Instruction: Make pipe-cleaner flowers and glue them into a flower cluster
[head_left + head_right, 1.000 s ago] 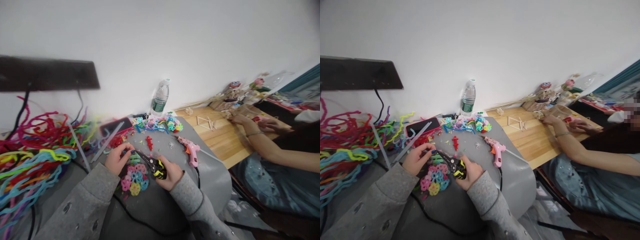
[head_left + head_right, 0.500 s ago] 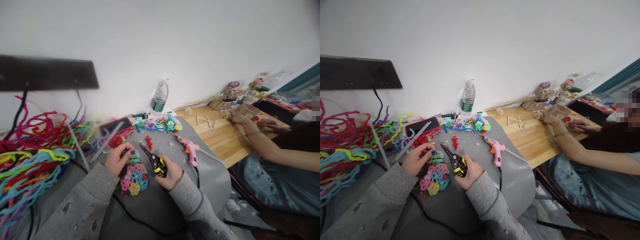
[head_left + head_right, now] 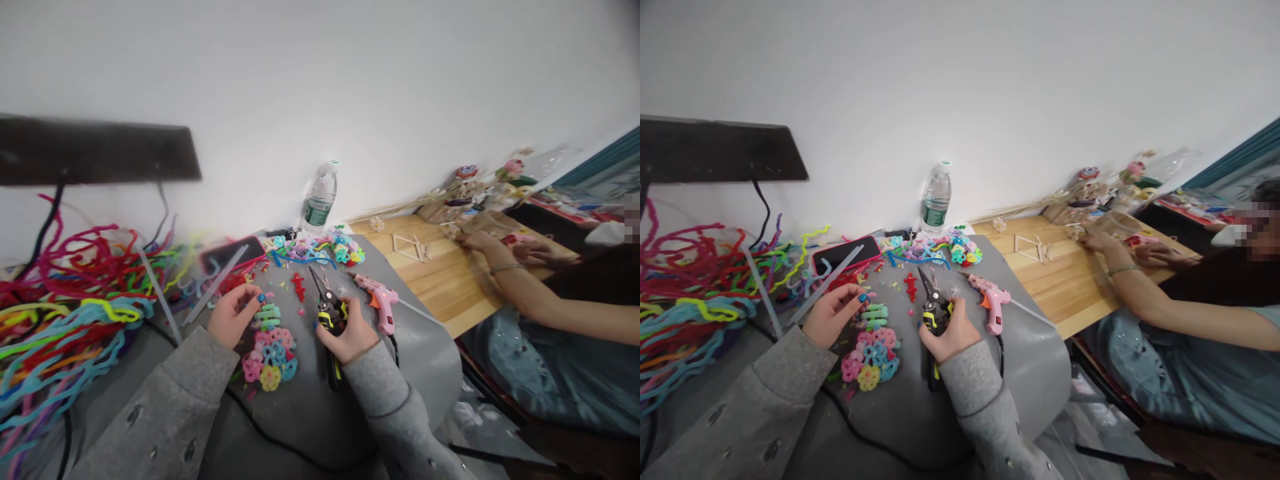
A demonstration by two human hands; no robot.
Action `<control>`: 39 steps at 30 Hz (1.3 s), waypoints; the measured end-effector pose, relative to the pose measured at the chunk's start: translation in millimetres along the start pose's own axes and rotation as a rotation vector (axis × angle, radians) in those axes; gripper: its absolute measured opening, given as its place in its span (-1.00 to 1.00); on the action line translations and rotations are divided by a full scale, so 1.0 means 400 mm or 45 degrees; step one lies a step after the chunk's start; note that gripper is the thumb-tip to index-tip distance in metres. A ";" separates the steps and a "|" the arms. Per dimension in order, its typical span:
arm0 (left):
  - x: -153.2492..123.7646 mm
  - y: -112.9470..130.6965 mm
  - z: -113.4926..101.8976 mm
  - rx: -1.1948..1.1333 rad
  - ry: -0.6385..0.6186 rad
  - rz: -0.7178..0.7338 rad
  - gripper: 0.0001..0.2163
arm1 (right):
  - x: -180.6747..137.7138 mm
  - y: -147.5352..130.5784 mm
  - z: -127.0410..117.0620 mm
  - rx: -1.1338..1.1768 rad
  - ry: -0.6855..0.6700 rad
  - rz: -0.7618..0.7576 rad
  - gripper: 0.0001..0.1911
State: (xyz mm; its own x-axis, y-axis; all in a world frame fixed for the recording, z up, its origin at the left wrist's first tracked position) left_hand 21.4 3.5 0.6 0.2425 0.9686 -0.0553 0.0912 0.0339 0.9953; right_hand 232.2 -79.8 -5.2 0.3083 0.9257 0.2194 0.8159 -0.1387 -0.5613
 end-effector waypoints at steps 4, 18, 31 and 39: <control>-0.001 0.000 0.002 -0.008 -0.011 -0.011 -0.80 | 0.015 0.028 0.028 -0.121 0.125 -0.181 -0.41; -0.021 0.024 0.020 0.098 -0.228 0.072 -0.85 | 0.028 -0.143 -0.022 0.390 0.128 -0.692 -0.90; -0.028 0.029 0.026 0.186 -0.294 0.136 -0.84 | 0.022 -0.164 -0.008 0.342 0.119 -0.668 -0.97; -0.028 0.035 0.019 0.197 -0.301 0.321 -0.85 | 0.022 -0.165 -0.020 0.362 0.159 -0.683 -0.95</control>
State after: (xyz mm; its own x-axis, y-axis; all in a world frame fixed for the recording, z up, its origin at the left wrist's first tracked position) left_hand 27.3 -8.9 14.7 0.4905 0.8575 0.1551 0.1408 -0.2536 0.9570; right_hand 185.0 -65.4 40.1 -0.0395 0.7898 0.6120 0.7159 0.4497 -0.5342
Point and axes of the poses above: each hand's wrist, its own x-axis towards the middle knuckle, its own z-axis out of the palm, y = z × x, the point moved 2 cm from there along x, towards the middle knuckle, and after that the axes turned 6 degrees about -z, right-handed, at the moved point
